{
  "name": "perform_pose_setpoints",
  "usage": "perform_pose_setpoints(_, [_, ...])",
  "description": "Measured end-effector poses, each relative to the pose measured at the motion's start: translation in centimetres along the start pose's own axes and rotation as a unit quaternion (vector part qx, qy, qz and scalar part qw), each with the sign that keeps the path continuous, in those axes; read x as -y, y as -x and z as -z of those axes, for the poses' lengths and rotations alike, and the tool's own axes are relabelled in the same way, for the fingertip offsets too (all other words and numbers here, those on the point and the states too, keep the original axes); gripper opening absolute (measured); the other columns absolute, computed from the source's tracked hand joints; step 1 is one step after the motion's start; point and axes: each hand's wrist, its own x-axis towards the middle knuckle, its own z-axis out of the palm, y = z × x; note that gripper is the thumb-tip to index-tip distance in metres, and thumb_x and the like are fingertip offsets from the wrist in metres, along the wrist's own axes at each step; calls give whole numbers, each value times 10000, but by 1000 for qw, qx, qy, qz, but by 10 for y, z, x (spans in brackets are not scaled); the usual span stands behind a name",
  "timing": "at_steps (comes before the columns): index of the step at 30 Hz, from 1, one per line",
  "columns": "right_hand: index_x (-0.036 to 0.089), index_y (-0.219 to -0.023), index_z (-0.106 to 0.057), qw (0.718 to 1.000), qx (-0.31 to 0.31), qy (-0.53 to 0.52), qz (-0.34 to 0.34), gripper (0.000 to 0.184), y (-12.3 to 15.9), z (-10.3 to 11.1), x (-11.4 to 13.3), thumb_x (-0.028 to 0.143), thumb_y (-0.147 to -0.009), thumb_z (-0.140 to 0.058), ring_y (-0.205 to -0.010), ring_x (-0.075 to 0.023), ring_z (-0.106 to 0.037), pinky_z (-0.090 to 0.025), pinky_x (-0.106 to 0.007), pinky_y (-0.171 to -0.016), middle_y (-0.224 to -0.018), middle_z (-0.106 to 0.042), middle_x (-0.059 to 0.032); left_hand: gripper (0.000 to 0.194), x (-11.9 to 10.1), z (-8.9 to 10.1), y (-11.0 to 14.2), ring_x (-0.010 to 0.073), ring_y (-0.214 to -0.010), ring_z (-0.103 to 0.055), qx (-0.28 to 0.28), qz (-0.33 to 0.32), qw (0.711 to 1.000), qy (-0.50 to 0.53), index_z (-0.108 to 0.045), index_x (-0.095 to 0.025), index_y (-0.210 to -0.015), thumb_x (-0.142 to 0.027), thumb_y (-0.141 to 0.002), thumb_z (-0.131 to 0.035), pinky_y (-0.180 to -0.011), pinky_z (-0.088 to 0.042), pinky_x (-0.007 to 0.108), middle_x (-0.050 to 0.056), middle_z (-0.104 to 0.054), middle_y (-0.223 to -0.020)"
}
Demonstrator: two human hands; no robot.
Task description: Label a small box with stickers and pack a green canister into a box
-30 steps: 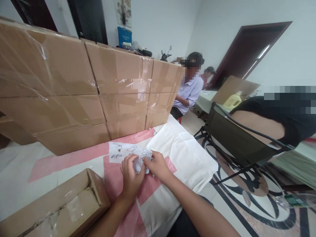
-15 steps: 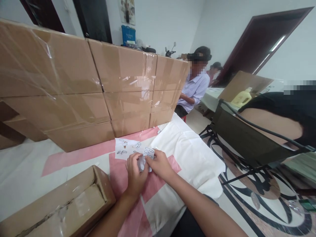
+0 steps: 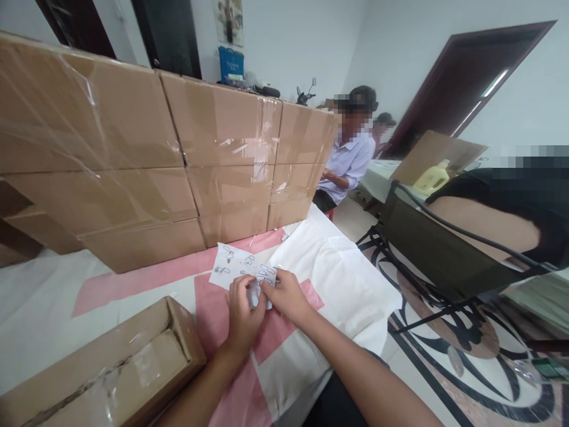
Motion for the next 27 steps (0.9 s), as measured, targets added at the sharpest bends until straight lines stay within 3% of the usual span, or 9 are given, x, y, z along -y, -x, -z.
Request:
perform_pose_setpoints(11, [170, -809, -604, 1000, -15, 2, 1, 164, 1, 1, -7, 331, -838, -601, -447, -132, -547, -421, -226, -429, -576, -607, 17, 247, 0, 0, 1, 262, -1039, -560, 7, -11, 1000, -1, -510, -220, -1138, -230, -903, -587, -900, -419, 418, 72, -603, -1086])
perform_pose_setpoints(23, [179, -750, -576, 999, -31, -28, -8, 190, -2, -1, 1, 356, -789, -630, -368, -126, -494, -387, -233, -347, -534, -570, 28, 287, -3, 2, -1, 270, -1077, -542, -21, 8, 1000, -12, -508, -214, -1143, -246, -884, -626, -930, -407, 423, 85, -585, -1122])
perform_pose_setpoints(27, [188, -739, -560, 997, -46, -54, -21, 242, 1, 2, -5, 409, -762, -656, -396, -158, -536, -412, -258, -322, -557, -574, 18, 317, -3, 1, 0, 271, -1093, -532, -10, 9, 1000, -14, -500, -208, -1135, -232, -861, -657, -941, -401, 423, 84, -577, -1125])
